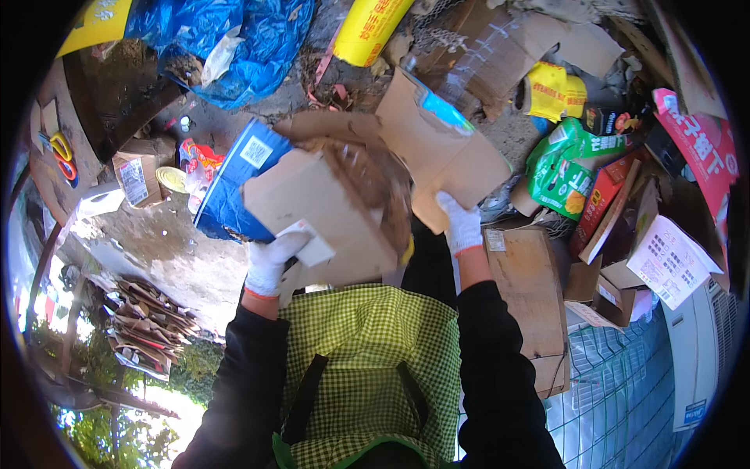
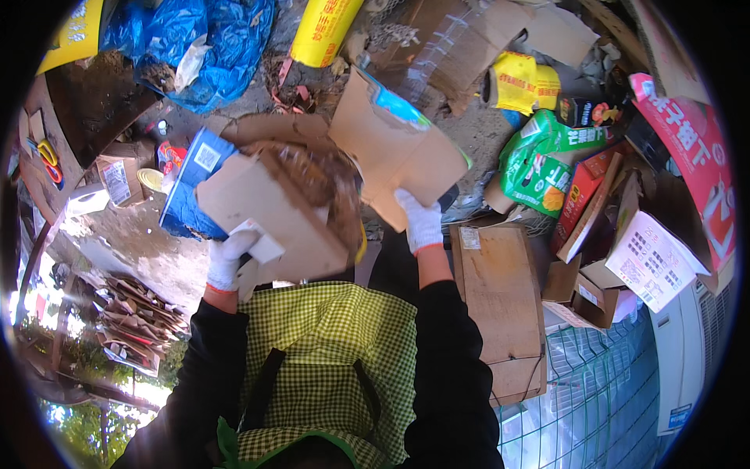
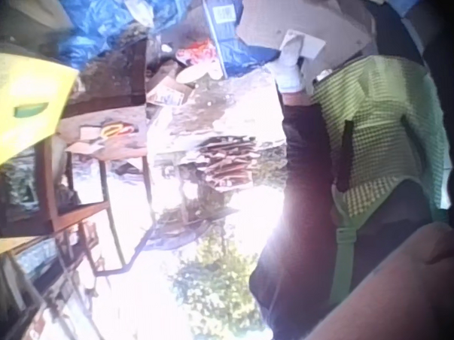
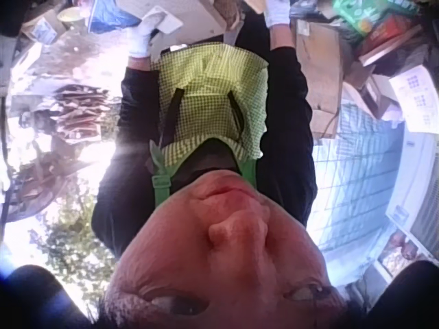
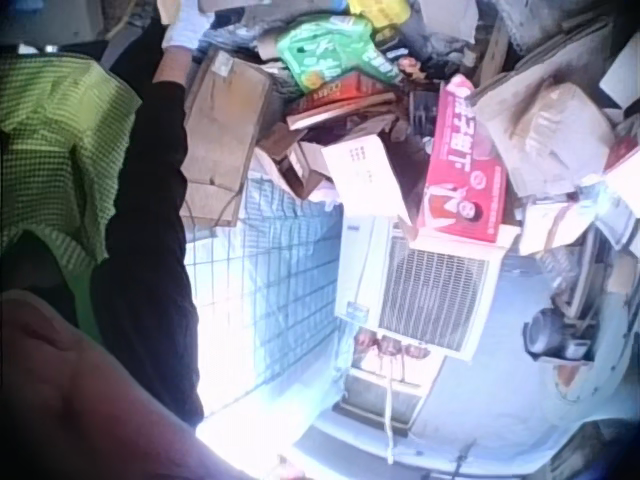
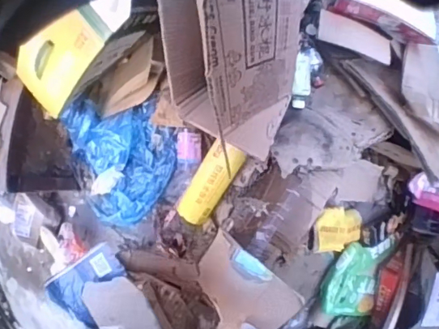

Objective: The person sorts recyclable materials in an outdoor area. They pick up cardboard boxes, flatten them, and place them on a growing stack. They also handle plastic bottles and other packaging, moving them into a clear plastic bag. Another person is visible in the background working with cardboard.

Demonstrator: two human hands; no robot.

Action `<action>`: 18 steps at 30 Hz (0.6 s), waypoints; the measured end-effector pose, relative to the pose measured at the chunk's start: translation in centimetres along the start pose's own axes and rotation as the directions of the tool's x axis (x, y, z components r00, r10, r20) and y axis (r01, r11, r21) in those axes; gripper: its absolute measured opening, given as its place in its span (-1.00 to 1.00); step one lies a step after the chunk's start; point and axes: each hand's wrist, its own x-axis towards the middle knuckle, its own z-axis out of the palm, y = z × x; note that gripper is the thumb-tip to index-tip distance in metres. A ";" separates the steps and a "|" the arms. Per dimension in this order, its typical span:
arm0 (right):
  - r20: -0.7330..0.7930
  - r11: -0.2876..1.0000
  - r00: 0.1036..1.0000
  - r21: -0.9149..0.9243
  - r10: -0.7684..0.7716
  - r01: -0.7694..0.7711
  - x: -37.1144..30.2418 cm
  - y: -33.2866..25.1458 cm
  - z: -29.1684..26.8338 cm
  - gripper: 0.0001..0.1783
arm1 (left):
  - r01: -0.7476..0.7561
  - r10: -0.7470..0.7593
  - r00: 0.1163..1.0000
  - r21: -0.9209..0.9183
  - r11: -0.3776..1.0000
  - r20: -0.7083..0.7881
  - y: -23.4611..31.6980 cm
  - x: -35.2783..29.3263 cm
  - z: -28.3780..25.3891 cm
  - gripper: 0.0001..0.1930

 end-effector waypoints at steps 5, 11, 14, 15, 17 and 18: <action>0.304 0.942 0.903 -0.046 -0.303 0.331 -8.4 2.6 -0.6 -0.65 | 0.350 -0.117 0.898 -0.526 0.775 0.424 -1.1 -4.4 -0.2 -0.22; 0.621 0.969 0.748 0.209 -0.234 0.129 -17.0 4.3 3.0 -0.47 | 0.331 -0.164 0.933 -0.585 0.741 0.320 -1.4 -8.2 0.0 -0.24; 0.676 0.958 0.733 0.159 0.070 -0.238 -18.5 5.4 3.5 -0.42 | 0.233 -0.114 0.948 -0.405 0.884 0.296 -0.1 -8.4 -0.3 -0.21; 0.729 0.951 0.685 0.207 0.006 -0.229 -18.7 5.8 3.6 -0.40 | 0.185 -0.091 0.956 -0.328 0.927 0.280 0.2 -8.4 -0.2 -0.21; 0.794 0.983 0.592 0.184 -0.140 -0.014 -19.4 6.5 3.9 -0.37 | 0.205 -0.125 0.966 -0.377 0.903 0.225 0.7 -8.4 0.4 -0.14; 0.787 0.980 0.597 0.045 -0.155 0.195 -19.1 6.4 3.7 -0.34 | 0.217 -0.154 0.973 -0.445 0.869 0.174 0.9 -8.5 0.8 -0.11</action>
